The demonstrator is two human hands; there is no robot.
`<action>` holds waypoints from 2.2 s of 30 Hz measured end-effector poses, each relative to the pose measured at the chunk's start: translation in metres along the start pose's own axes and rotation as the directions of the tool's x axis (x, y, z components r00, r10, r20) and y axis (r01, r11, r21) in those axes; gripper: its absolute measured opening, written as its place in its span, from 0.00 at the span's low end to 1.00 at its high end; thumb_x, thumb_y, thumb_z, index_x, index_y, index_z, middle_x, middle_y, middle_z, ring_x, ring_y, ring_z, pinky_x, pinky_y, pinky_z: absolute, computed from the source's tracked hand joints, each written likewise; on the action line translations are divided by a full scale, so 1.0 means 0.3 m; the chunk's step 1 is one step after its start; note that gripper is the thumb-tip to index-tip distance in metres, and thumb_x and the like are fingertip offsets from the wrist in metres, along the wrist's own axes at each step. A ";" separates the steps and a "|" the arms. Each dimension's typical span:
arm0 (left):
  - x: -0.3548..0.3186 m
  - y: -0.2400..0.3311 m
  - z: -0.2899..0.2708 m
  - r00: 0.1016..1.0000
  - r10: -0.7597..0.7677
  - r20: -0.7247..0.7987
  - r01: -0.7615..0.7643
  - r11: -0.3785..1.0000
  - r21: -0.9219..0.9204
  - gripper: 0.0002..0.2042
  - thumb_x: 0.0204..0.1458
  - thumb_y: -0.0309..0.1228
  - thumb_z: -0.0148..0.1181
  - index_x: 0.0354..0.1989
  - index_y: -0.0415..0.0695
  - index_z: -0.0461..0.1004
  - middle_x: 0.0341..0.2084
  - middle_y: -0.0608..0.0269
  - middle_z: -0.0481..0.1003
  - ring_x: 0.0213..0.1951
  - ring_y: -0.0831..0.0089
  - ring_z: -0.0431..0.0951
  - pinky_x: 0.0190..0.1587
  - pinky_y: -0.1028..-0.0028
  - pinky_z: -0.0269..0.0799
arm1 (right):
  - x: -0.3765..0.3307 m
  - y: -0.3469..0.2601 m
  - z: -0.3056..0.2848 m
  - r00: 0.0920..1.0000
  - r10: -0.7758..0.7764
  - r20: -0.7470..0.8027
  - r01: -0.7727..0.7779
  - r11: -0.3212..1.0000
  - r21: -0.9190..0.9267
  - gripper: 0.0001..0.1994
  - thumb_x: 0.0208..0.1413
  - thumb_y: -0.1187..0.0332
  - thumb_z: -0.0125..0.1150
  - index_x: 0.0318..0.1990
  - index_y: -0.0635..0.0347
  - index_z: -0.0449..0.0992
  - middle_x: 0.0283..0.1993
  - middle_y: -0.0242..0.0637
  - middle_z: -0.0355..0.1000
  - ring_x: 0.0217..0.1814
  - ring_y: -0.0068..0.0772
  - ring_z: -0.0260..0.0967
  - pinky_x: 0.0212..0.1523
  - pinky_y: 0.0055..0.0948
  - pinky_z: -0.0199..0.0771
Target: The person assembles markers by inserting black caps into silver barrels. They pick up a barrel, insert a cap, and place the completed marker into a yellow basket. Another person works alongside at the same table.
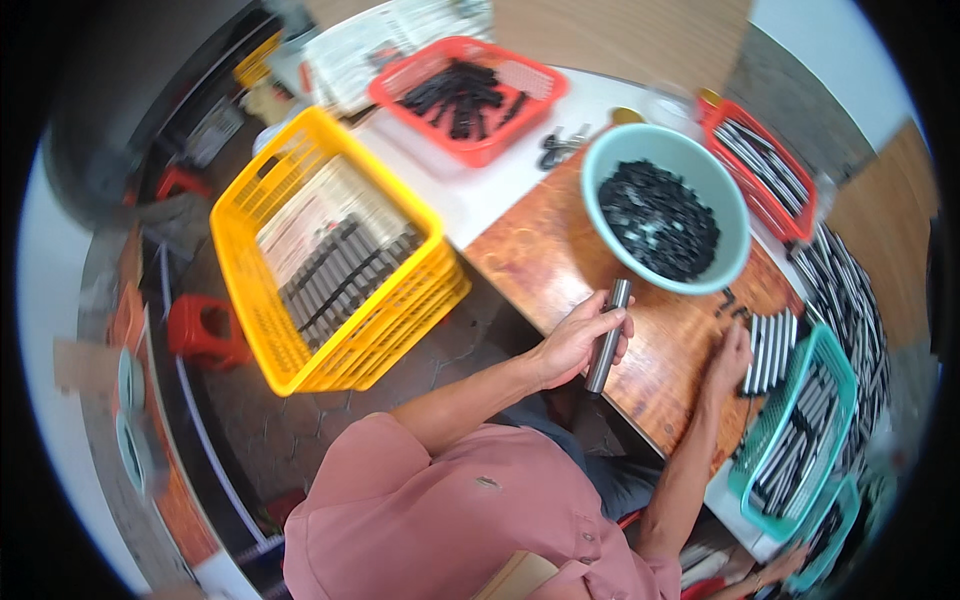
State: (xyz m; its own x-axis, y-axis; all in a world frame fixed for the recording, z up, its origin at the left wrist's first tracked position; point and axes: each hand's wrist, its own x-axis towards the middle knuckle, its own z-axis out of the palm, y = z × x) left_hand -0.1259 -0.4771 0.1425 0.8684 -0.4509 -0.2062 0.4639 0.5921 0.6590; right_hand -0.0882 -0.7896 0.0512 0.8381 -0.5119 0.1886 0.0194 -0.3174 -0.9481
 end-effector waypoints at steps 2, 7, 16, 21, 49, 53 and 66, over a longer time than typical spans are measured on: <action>-0.055 0.082 -0.046 0.987 0.123 -0.100 -0.115 0.990 0.081 0.17 0.68 0.33 0.53 0.61 0.41 0.65 0.39 0.64 0.73 0.39 0.73 0.77 0.42 0.70 0.77 | 0.020 0.050 -0.005 1.000 0.012 0.020 -0.014 0.996 0.090 0.16 0.72 0.64 0.53 0.29 0.60 0.71 0.24 0.22 0.57 0.27 0.15 0.51 0.28 0.22 0.52; -0.307 0.386 -0.165 0.779 0.536 -0.325 -0.344 0.799 0.494 0.22 0.63 0.32 0.60 0.65 0.39 0.68 0.39 0.64 0.77 0.38 0.75 0.79 0.42 0.73 0.78 | 0.010 0.037 0.022 0.998 -0.048 0.027 0.043 0.990 0.136 0.19 0.72 0.57 0.54 0.28 0.55 0.71 0.21 0.20 0.55 0.21 0.11 0.47 0.21 0.20 0.45; -0.506 0.873 -0.631 0.421 0.782 -0.460 -0.025 0.517 0.856 0.32 0.60 0.29 0.61 0.72 0.40 0.57 0.39 0.55 0.80 0.35 0.74 0.80 0.37 0.72 0.76 | 0.004 0.003 0.033 0.999 0.006 0.037 -0.009 0.997 0.082 0.18 0.73 0.61 0.53 0.28 0.58 0.70 0.22 0.21 0.56 0.22 0.12 0.47 0.22 0.20 0.45; -0.382 0.903 -1.185 0.382 0.722 -0.577 0.277 0.506 0.817 0.31 0.56 0.30 0.65 0.69 0.43 0.63 0.31 0.58 0.79 0.29 0.71 0.79 0.31 0.70 0.75 | 0.009 0.018 0.030 0.999 -0.014 0.037 0.012 0.999 0.048 0.18 0.73 0.62 0.54 0.27 0.57 0.66 0.23 0.21 0.53 0.24 0.13 0.46 0.24 0.22 0.46; -0.320 0.867 -1.641 0.482 0.503 -0.717 0.828 0.006 0.561 0.30 0.43 0.54 0.70 0.45 0.39 0.83 0.48 0.45 0.81 0.51 0.51 0.81 0.52 0.52 0.76 | 0.005 0.002 0.035 0.993 -0.087 0.074 0.101 0.970 -0.223 0.19 0.71 0.61 0.56 0.27 0.62 0.66 0.24 0.24 0.54 0.29 0.17 0.48 0.28 0.26 0.51; -0.288 0.863 -1.608 0.479 0.531 -0.699 0.831 -0.018 0.556 0.31 0.43 0.55 0.69 0.44 0.36 0.83 0.45 0.43 0.81 0.49 0.50 0.82 0.50 0.54 0.76 | -0.017 -0.015 0.024 0.994 -0.086 0.063 0.100 0.953 -0.285 0.17 0.71 0.64 0.54 0.29 0.65 0.68 0.26 0.25 0.56 0.30 0.18 0.50 0.30 0.27 0.55; -0.330 0.865 -1.816 0.616 0.651 -0.443 0.642 -0.088 0.762 0.35 0.46 0.47 0.70 0.56 0.28 0.74 0.47 0.32 0.79 0.51 0.40 0.79 0.56 0.53 0.72 | -0.058 -0.111 0.070 0.975 -0.221 -0.006 0.195 0.874 -0.444 0.12 0.61 0.64 0.62 0.33 0.65 0.80 0.33 0.52 0.77 0.35 0.52 0.76 0.38 0.46 0.74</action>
State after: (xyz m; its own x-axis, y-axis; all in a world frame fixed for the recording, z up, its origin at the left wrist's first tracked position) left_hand 0.0040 0.0850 -0.0602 0.9146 0.4038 -0.0188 0.3830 -0.8506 0.3604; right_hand -0.0920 -0.7533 0.0742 0.8099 -0.4340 0.3945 -0.0619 -0.7322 -0.6783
